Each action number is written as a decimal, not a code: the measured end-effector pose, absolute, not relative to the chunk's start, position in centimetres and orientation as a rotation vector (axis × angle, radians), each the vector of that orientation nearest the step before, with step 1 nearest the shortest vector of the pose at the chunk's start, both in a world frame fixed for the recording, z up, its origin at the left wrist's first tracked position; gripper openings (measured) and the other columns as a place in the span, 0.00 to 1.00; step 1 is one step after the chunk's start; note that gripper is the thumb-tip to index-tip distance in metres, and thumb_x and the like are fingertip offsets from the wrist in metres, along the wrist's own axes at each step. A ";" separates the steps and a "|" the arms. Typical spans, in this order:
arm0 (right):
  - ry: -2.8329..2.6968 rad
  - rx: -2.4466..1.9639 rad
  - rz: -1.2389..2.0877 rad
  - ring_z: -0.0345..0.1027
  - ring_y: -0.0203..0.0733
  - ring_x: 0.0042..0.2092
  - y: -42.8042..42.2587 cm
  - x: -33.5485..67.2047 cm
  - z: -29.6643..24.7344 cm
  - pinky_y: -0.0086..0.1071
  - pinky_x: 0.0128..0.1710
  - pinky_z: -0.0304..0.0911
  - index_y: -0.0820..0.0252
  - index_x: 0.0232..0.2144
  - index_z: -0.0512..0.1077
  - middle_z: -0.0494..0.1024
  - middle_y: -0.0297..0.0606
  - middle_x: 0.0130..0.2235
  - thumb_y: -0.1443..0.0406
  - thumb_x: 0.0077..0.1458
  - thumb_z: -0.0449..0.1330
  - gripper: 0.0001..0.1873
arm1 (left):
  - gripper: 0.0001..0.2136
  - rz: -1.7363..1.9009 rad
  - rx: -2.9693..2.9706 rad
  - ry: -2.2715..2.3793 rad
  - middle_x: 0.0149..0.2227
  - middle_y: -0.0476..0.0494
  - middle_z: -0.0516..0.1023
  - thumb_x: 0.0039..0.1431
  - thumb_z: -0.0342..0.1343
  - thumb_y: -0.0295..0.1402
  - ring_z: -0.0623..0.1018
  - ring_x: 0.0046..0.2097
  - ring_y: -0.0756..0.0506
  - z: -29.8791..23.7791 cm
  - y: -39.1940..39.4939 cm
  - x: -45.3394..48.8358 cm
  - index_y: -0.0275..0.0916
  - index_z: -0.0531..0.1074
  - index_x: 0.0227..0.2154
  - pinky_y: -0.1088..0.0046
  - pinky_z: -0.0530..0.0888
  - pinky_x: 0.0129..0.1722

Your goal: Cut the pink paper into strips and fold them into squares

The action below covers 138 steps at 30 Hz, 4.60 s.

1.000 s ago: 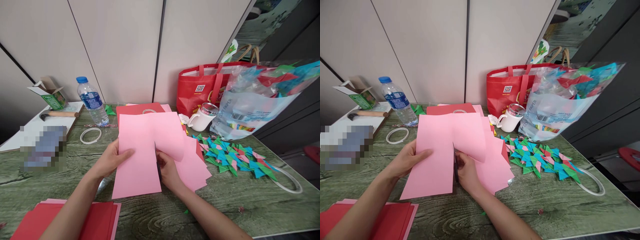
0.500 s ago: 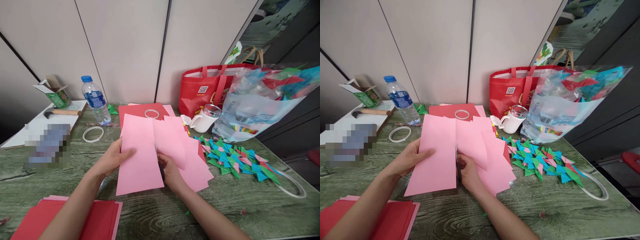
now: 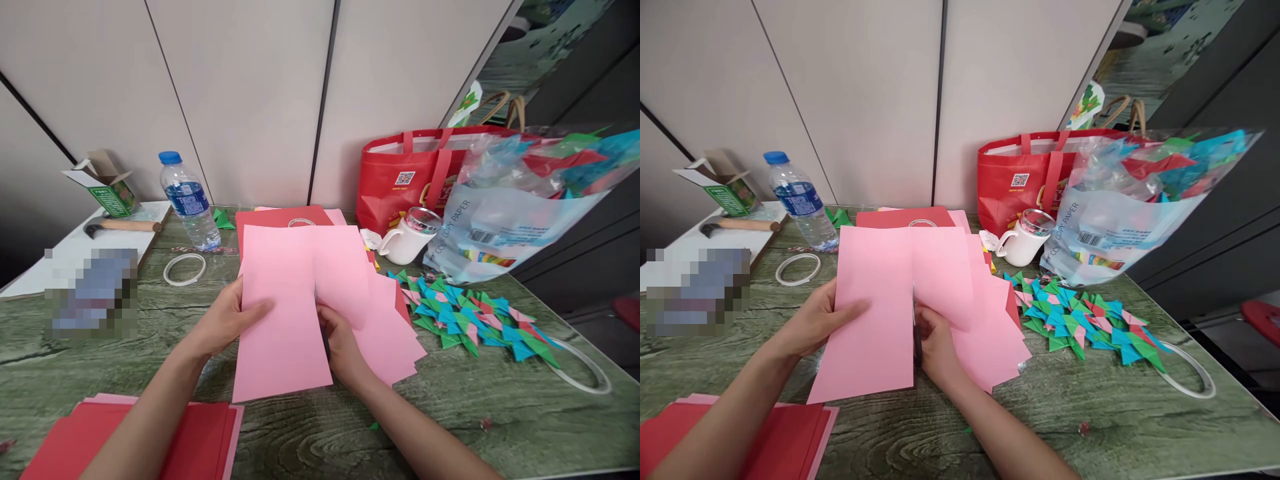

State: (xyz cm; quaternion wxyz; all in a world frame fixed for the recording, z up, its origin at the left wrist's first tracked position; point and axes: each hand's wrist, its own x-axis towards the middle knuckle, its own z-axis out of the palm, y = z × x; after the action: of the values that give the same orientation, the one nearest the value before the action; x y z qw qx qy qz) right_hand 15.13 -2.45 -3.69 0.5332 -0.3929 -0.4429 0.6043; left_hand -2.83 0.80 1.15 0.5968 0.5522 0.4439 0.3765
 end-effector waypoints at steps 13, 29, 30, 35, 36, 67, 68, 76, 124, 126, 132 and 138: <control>-1.043 -0.935 1.431 0.70 0.42 0.31 -2.5 15.1 -3.8 0.32 0.30 0.64 0.59 0.25 0.69 0.78 0.35 0.29 0.67 0.34 0.66 0.11 | 0.18 0.857 1.295 1.045 0.43 0.39 0.75 0.48 0.59 0.37 0.77 0.36 0.42 1.3 0.8 -2.9 0.38 0.65 0.42 0.71 0.75 0.28; -1.028 -0.972 1.387 0.68 0.39 0.27 -2.4 15.0 -4.4 0.29 0.26 0.62 0.60 0.22 0.70 0.77 0.33 0.25 0.67 0.33 0.66 0.10 | 0.18 0.844 1.315 1.046 0.45 0.38 0.73 0.49 0.58 0.37 0.77 0.36 0.43 1.2 0.7 -3.0 0.38 0.64 0.43 0.71 0.75 0.30; -1.022 -0.972 1.388 0.68 0.38 0.27 -2.3 15.0 -4.5 0.29 0.25 0.62 0.60 0.22 0.71 0.77 0.32 0.24 0.67 0.33 0.66 0.10 | 0.18 0.844 1.314 1.042 0.45 0.38 0.74 0.49 0.58 0.37 0.77 0.36 0.43 1.2 0.7 -2.9 0.38 0.64 0.43 0.71 0.75 0.30; -0.991 -0.970 1.392 0.66 0.36 0.25 -2.2 14.9 -4.6 0.27 0.24 0.60 0.61 0.22 0.71 0.75 0.31 0.23 0.68 0.33 0.66 0.09 | 0.18 0.849 1.311 1.029 0.44 0.39 0.74 0.49 0.58 0.37 0.76 0.35 0.44 1.3 0.7 -2.9 0.38 0.64 0.42 0.71 0.75 0.30; -0.984 -0.972 1.390 0.65 0.36 0.25 -2.2 14.9 -4.7 0.27 0.24 0.59 0.61 0.21 0.70 0.75 0.31 0.22 0.68 0.32 0.66 0.08 | 0.18 0.849 1.311 1.029 0.44 0.39 0.74 0.49 0.58 0.37 0.76 0.35 0.44 1.2 0.7 -2.9 0.38 0.64 0.42 0.71 0.75 0.30; -1.100 -0.928 1.328 0.70 0.42 0.31 -2.4 15.0 -3.9 0.34 0.33 0.66 0.60 0.29 0.74 0.78 0.36 0.31 0.66 0.37 0.65 0.11 | 0.17 0.751 1.168 0.998 0.39 0.40 0.77 0.47 0.59 0.36 0.77 0.32 0.44 1.3 0.6 -2.7 0.37 0.66 0.40 0.71 0.75 0.28; -1.103 -0.937 1.320 0.70 0.42 0.31 -2.4 15.0 -3.9 0.34 0.32 0.66 0.60 0.29 0.74 0.78 0.36 0.31 0.65 0.37 0.65 0.11 | 0.17 0.750 1.171 1.003 0.39 0.40 0.77 0.47 0.59 0.36 0.77 0.32 0.44 1.3 0.6 -2.7 0.37 0.66 0.40 0.71 0.75 0.27; -1.101 -0.951 1.297 0.69 0.41 0.30 -2.4 15.1 -4.0 0.32 0.31 0.65 0.61 0.27 0.73 0.78 0.36 0.29 0.67 0.36 0.65 0.10 | 0.16 0.747 1.180 1.004 0.37 0.41 0.77 0.47 0.59 0.36 0.77 0.32 0.45 1.5 0.4 -2.7 0.37 0.67 0.39 0.71 0.75 0.27; -1.057 -0.947 1.336 0.68 0.39 0.27 -2.3 15.0 -3.5 0.31 0.28 0.63 0.60 0.23 0.73 0.77 0.34 0.26 0.68 0.33 0.66 0.09 | 0.15 0.761 1.208 0.994 0.35 0.41 0.77 0.48 0.59 0.36 0.77 0.32 0.45 2.0 0.2 -2.7 0.36 0.68 0.38 0.71 0.75 0.28; -1.054 -0.953 1.335 0.68 0.39 0.26 -2.4 15.0 -3.5 0.31 0.28 0.63 0.60 0.22 0.72 0.77 0.33 0.25 0.68 0.32 0.67 0.09 | 0.15 0.761 1.204 0.989 0.34 0.42 0.77 0.48 0.59 0.36 0.77 0.32 0.45 2.0 0.2 -2.7 0.36 0.68 0.38 0.71 0.75 0.28; -1.037 -1.004 1.304 0.65 0.38 0.24 -2.4 14.9 -3.2 0.29 0.24 0.60 0.61 0.20 0.72 0.75 0.33 0.22 0.66 0.32 0.66 0.08 | 0.15 0.769 1.190 0.993 0.34 0.43 0.77 0.47 0.59 0.35 0.76 0.32 0.45 1.8 0.2 -2.8 0.37 0.68 0.38 0.71 0.74 0.28; -1.086 -0.988 1.265 0.64 0.35 0.25 -2.4 15.0 -3.9 0.28 0.25 0.60 0.61 0.22 0.72 0.74 0.31 0.23 0.69 0.36 0.62 0.05 | 0.14 0.794 1.165 0.917 0.34 0.44 0.77 0.47 0.60 0.36 0.76 0.32 0.47 1.6 0.5 -2.8 0.37 0.70 0.36 0.74 0.74 0.28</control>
State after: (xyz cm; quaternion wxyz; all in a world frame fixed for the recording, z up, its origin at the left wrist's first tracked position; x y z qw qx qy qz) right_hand 14.99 -2.40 -3.94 0.5660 -0.4203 -0.4619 0.5381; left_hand -2.80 0.46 1.59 0.6668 0.5161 0.4065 0.3518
